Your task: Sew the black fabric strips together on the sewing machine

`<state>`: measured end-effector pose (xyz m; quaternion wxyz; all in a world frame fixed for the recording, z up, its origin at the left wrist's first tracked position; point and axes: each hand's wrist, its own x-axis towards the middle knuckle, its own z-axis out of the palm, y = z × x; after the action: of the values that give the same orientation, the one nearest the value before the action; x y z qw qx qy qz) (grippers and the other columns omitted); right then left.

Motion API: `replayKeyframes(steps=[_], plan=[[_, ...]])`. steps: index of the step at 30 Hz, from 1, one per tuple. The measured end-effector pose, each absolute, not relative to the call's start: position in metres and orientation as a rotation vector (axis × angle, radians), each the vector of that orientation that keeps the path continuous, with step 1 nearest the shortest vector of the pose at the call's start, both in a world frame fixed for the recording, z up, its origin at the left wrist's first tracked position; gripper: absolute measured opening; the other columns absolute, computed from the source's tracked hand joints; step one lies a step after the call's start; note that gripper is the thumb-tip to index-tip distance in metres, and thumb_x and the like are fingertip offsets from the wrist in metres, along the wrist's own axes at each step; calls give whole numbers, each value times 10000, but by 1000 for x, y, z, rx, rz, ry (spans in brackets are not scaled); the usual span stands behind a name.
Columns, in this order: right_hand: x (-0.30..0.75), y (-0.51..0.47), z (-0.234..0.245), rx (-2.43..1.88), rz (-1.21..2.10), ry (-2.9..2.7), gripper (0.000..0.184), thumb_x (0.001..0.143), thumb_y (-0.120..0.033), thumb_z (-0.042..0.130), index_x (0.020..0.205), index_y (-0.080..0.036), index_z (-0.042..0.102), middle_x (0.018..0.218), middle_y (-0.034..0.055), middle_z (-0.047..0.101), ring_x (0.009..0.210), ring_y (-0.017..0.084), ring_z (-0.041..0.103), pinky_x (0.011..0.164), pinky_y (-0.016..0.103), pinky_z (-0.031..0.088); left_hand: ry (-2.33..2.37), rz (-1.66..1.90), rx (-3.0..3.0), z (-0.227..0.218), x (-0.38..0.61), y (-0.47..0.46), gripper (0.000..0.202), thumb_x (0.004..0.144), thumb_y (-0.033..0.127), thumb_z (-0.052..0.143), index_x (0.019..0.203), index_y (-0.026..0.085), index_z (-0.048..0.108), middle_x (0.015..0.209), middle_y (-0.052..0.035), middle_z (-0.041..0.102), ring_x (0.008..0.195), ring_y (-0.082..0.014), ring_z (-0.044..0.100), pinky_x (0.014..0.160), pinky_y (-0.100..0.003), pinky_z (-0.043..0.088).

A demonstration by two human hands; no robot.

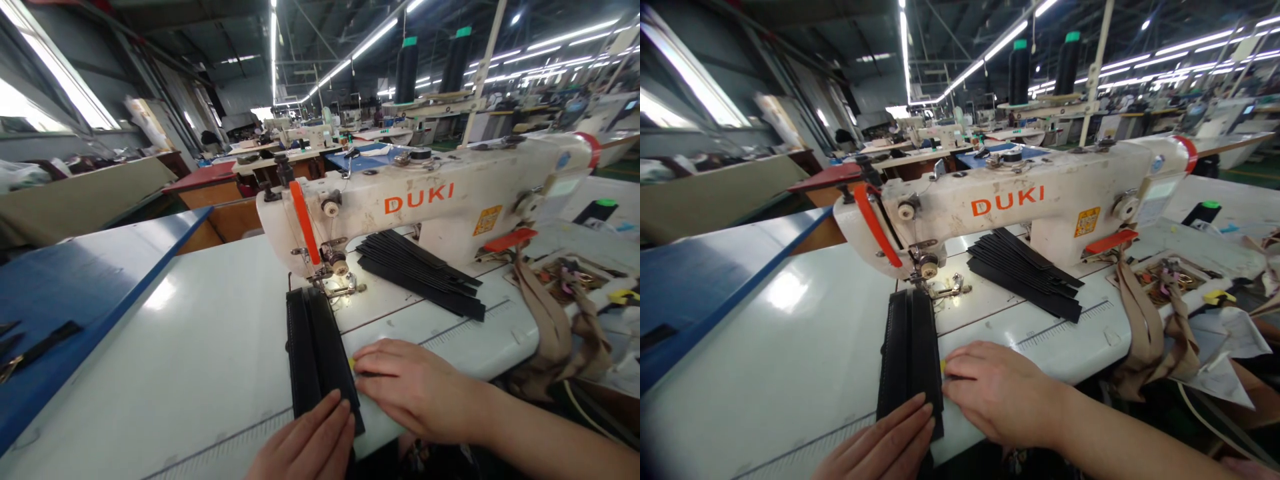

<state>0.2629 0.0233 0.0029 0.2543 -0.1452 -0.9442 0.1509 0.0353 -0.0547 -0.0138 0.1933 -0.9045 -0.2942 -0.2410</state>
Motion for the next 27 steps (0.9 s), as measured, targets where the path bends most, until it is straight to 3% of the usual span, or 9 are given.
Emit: replayKeyframes(steps=[14, 21, 27], plan=[[264, 21, 2, -403, 452, -2544, 243, 930, -124, 452, 1094, -124, 631, 1092, 123, 648, 1117, 202, 542, 1002, 348, 439, -839, -563, -2583, -10, 34, -58, 304, 993, 137, 387, 1083, 129, 676, 1073, -56, 717, 1055, -171, 659, 889, -209, 532], [260, 7, 7, -369, 554, -2520, 237, 919, -96, 409, 994, -111, 633, 873, 102, 622, 854, 191, 544, 831, 312, 495, -779, -786, -2440, -32, 38, -53, 384, 1014, 197, 317, 999, 114, 692, 1018, -85, 704, 1023, -194, 664, 813, -228, 563], [258, 4, 7, -338, 416, -2629, 276, 928, -110, 358, 965, -106, 631, 807, 98, 598, 794, 202, 508, 784, 319, 498, -892, -617, -2532, -22, 38, -60, 313, 991, 157, 367, 1060, 119, 670, 1030, -71, 712, 1038, -184, 662, 835, -215, 561]])
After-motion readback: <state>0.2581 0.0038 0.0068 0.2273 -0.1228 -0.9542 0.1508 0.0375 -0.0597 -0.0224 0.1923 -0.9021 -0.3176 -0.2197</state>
